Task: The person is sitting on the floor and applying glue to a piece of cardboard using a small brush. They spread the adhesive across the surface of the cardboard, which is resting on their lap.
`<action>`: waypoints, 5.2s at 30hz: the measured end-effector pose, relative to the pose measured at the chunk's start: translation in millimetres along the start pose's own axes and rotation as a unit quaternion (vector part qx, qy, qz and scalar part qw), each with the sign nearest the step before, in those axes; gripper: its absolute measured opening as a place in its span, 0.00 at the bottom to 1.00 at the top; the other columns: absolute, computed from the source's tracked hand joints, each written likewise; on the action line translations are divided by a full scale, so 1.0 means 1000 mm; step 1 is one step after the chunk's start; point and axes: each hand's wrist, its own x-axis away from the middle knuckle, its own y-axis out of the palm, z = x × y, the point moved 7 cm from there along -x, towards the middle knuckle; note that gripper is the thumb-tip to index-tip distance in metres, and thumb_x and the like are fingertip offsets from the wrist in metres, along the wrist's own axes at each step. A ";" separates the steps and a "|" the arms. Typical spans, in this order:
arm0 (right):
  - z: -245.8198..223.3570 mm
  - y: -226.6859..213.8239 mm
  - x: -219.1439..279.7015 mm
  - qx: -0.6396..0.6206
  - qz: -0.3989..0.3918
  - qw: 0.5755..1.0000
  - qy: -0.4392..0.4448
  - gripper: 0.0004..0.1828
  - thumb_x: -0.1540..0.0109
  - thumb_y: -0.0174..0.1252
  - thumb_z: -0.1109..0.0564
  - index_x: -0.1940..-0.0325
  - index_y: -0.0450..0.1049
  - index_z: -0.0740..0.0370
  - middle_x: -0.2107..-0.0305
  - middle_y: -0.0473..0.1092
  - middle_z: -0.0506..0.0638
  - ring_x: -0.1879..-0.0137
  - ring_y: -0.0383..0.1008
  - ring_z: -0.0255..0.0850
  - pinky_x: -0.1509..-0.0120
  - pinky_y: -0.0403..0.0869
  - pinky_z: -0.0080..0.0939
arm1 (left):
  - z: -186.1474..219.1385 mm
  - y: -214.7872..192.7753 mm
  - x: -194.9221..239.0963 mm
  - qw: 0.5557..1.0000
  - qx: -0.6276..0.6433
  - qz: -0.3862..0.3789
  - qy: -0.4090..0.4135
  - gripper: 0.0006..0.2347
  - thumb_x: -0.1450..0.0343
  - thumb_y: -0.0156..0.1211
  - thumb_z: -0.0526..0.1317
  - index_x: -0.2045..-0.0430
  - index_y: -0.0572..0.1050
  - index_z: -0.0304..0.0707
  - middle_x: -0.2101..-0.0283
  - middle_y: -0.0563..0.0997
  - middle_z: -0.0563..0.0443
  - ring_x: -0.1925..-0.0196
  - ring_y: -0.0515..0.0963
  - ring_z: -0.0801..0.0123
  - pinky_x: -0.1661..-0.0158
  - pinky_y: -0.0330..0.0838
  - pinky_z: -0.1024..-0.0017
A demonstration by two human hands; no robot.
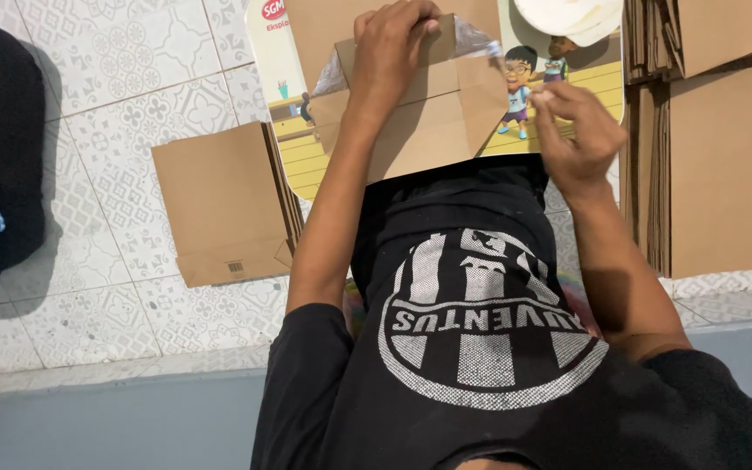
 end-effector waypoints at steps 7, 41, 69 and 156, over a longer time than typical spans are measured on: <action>0.004 0.000 -0.004 0.005 -0.009 1.000 -0.007 0.07 0.32 0.69 0.76 0.58 0.76 0.80 0.62 0.79 0.71 0.56 0.84 0.59 0.51 0.85 0.50 | -0.008 0.007 0.003 1.000 0.005 -0.005 0.010 0.01 0.26 0.60 0.40 0.65 0.77 0.50 0.62 0.84 0.63 0.57 0.81 0.66 0.52 0.58 0.64; -0.011 0.009 -0.016 -0.017 -0.015 0.999 -0.035 0.09 0.33 0.67 0.79 0.59 0.73 0.79 0.61 0.77 0.72 0.57 0.81 0.61 0.52 0.81 0.52 | -0.009 0.009 0.007 1.000 -0.014 0.008 0.018 0.03 0.27 0.61 0.37 0.64 0.77 0.50 0.63 0.84 0.64 0.57 0.81 0.68 0.51 0.57 0.65; 0.046 -0.064 -0.041 0.091 0.082 0.989 0.088 0.27 0.30 0.81 0.77 0.40 0.68 0.84 0.48 0.72 0.73 0.41 0.71 0.63 0.35 0.67 0.57 | -0.078 -0.134 0.153 0.983 -0.133 0.044 -0.119 0.19 0.27 0.72 0.51 0.43 0.76 0.56 0.35 0.68 0.58 0.34 0.65 0.55 0.41 0.58 0.48; 0.027 0.238 -0.028 -0.382 0.023 0.840 0.383 0.28 0.36 0.62 0.64 0.79 0.51 0.49 0.84 0.48 0.39 0.74 0.45 0.29 0.72 0.48 0.37 | -0.058 -0.021 0.074 0.842 0.375 0.299 -0.246 0.19 0.30 0.51 0.40 0.93 0.53 0.45 0.91 0.53 0.59 0.87 0.52 0.76 0.81 0.44 0.70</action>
